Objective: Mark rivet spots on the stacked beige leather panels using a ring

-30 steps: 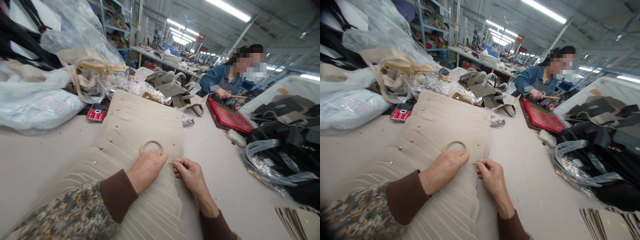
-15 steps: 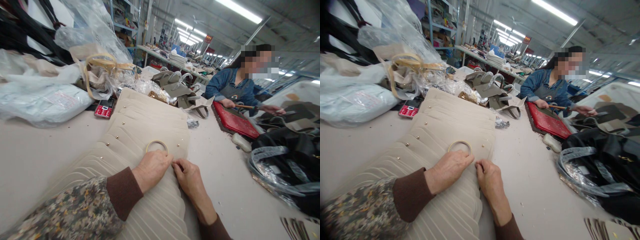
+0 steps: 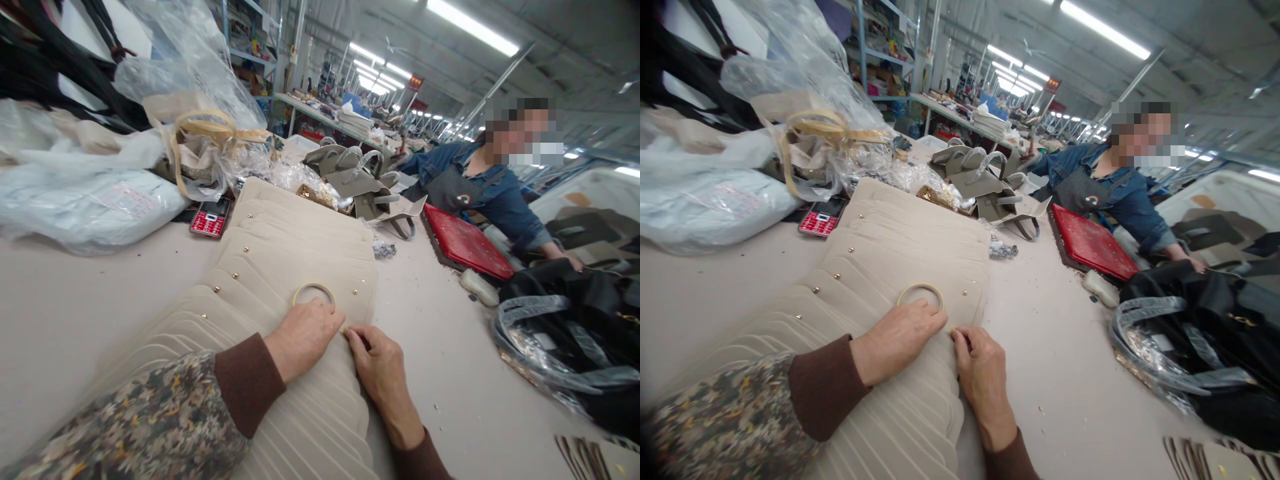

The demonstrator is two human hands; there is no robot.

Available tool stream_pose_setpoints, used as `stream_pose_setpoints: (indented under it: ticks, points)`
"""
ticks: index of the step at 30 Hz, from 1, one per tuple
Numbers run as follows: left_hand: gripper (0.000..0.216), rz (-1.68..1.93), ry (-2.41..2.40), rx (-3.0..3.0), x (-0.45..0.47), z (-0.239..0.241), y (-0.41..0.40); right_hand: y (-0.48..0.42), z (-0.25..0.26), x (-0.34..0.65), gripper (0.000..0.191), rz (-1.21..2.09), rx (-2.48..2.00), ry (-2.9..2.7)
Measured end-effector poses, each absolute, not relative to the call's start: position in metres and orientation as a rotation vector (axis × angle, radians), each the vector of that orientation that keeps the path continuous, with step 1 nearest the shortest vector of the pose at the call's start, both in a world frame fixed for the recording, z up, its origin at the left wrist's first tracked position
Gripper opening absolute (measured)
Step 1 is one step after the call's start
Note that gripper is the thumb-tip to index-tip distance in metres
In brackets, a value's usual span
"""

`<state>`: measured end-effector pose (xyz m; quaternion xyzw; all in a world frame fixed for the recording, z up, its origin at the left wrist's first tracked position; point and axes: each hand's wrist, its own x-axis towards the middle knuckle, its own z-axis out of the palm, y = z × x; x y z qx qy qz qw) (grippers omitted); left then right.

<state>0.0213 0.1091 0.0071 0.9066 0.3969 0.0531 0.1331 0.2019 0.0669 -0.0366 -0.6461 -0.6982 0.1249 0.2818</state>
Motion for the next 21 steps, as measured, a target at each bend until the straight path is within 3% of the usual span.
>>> stream_pose_setpoints:
  ticks: [7, 14, 21]
  points:
    - [0.017, 0.191, 1.071, 2.638, 0.016, 0.009, 0.111, 0.076, -0.034, 0.195, 0.018, 0.243, -1.784, -1.947]
    - [0.013, 0.307, 1.046, 2.610, 0.006, 0.010, 0.117, 0.075, -0.022, 0.206, 0.043, 0.390, -1.679, -2.217]
    - [0.013, 0.233, 1.038, 2.614, 0.005, 0.003, 0.119, 0.072, -0.016, 0.206, 0.040, 0.619, -1.629, -2.229]
